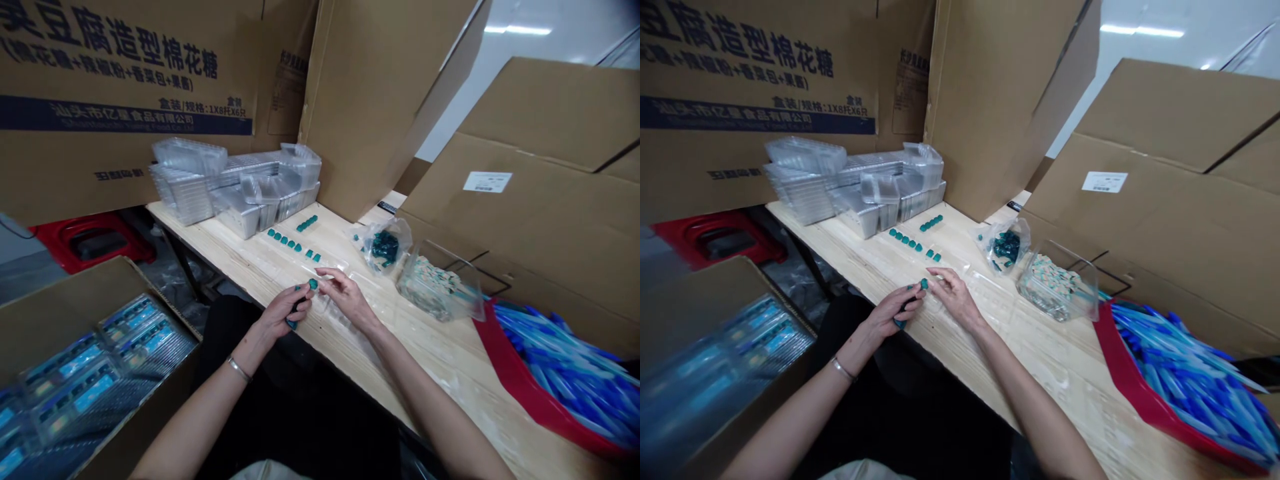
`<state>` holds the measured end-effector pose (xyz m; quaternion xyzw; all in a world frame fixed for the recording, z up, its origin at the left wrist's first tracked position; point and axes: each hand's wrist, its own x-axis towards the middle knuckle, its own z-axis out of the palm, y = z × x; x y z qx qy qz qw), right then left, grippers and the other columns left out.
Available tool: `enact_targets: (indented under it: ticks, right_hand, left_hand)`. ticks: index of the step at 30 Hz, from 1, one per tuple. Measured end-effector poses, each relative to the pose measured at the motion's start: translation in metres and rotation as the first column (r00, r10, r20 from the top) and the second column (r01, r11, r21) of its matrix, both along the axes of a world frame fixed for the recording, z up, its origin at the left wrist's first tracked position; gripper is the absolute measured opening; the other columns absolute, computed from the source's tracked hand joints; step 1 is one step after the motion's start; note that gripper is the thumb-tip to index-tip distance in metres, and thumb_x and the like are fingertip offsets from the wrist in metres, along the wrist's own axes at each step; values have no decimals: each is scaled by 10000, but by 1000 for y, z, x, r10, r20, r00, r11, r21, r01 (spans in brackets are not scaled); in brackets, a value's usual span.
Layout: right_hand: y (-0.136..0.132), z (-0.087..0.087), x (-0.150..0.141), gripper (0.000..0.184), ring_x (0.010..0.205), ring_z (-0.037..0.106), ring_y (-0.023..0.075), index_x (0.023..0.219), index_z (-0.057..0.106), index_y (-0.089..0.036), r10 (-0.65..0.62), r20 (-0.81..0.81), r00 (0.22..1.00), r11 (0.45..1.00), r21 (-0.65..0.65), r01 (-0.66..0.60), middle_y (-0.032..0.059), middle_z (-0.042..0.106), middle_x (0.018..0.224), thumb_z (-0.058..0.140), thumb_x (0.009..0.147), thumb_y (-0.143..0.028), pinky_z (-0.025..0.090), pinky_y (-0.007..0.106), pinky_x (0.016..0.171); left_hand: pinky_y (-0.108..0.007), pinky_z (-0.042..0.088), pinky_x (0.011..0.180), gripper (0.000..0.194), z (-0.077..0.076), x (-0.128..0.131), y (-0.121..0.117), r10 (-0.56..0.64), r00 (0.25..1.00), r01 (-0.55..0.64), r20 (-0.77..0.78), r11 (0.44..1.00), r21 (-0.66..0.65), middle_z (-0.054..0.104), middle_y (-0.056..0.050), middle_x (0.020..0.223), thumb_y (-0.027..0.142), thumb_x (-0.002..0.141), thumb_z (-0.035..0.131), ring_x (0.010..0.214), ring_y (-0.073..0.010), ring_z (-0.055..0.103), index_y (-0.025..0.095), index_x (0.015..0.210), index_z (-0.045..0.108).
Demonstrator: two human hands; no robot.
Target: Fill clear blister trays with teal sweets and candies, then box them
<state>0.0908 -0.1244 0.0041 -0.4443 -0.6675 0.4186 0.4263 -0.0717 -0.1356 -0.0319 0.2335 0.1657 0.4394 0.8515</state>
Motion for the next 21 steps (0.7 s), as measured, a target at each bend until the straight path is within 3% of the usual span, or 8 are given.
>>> enact_targets:
  ticks: [2, 4, 10, 15, 21]
  right_hand:
    - [0, 1, 2, 230, 792, 575, 148, 970, 681, -246, -5, 91, 996, 991, 135, -7, 47, 599, 989, 656, 763, -343, 450, 304, 744]
    - [-1, -1, 2, 178, 823, 583, 165, 915, 708, -255, -10, 99, 995, 983, 184, -9, 43, 616, 911, 664, 758, -326, 455, 307, 756]
    - [6, -8, 16, 171, 748, 588, 165, 863, 725, -262, -81, 58, 995, 991, 109, 74, 32, 638, 843, 708, 701, -313, 465, 304, 711]
    - [56, -13, 42, 143, 708, 572, 177, 791, 729, -237, -237, 144, 961, 948, 249, 196, 42, 662, 798, 717, 663, -301, 441, 319, 696]
    - [109, -42, 50, 155, 741, 591, 186, 831, 731, -211, -187, 303, 934, 955, 279, 100, 55, 664, 795, 666, 705, -275, 437, 318, 717]
  left_hand:
    - [-71, 188, 292, 203, 1, 2, 1, -5, 1000, 5, -20, 1000, 8, 410, 27, 751, 248, 763, 661, 455, 15, 309, 109, 849, 540]
    - [-75, 173, 297, 227, 2, 4, 1, -8, 999, 9, -43, 1000, 24, 409, 29, 750, 270, 756, 667, 453, 16, 305, 109, 858, 542]
    - [-98, 154, 310, 300, 2, 10, -2, 117, 962, -95, -246, 990, 100, 417, 43, 715, 372, 724, 680, 436, 3, 331, 142, 852, 537]
    - [-104, 152, 313, 369, -3, 10, 1, 133, 961, -124, -243, 991, 53, 415, 44, 706, 349, 708, 699, 441, -1, 340, 131, 970, 558]
    - [-103, 150, 314, 330, -1, 7, 2, 110, 974, -108, -197, 994, 17, 424, 34, 728, 306, 711, 704, 457, 4, 349, 120, 946, 566]
